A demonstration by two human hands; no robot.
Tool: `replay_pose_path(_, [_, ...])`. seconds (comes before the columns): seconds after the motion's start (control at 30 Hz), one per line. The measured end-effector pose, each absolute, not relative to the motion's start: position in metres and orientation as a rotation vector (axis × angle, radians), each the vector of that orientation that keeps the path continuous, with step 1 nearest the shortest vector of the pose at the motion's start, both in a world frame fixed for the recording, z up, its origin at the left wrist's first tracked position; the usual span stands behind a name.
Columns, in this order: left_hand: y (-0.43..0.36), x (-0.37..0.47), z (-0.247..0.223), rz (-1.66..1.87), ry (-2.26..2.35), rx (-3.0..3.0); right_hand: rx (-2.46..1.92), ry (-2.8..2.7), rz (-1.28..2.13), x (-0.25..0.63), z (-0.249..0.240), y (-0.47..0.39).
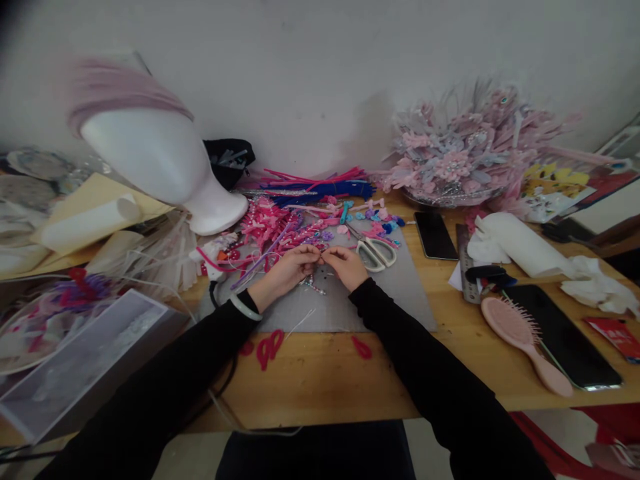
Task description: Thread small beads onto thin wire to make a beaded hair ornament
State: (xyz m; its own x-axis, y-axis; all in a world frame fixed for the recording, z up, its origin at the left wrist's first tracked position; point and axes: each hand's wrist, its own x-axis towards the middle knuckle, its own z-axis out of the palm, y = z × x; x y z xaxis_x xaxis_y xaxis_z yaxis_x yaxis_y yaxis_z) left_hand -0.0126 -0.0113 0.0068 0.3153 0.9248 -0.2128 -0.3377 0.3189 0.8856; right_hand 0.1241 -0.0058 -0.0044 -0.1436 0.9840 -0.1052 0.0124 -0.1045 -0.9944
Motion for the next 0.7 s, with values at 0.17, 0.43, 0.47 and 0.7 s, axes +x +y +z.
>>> replay_pose_path(0.17, [-0.0126,-0.0129,0.0036,0.994,0.848,0.916,-1.131,-0.879,1.562,0.1247,0.0004,-0.0048])
replay_pose_path(0.43, [-0.0118,-0.0141,-0.0001,1.077,0.880,0.951,-1.072,-0.767,1.683,0.1274,-0.0016,-0.0046])
replay_pose_path(0.47, [-0.0117,-0.0142,-0.0008,1.067,0.888,0.945,-1.070,-0.764,1.689,0.1272,-0.0025,-0.0047])
replay_pose_path(0.7, [-0.0134,-0.0127,-0.0009,1.081,0.888,0.899,-1.063,-0.708,1.759,0.1266,-0.0017,-0.0061])
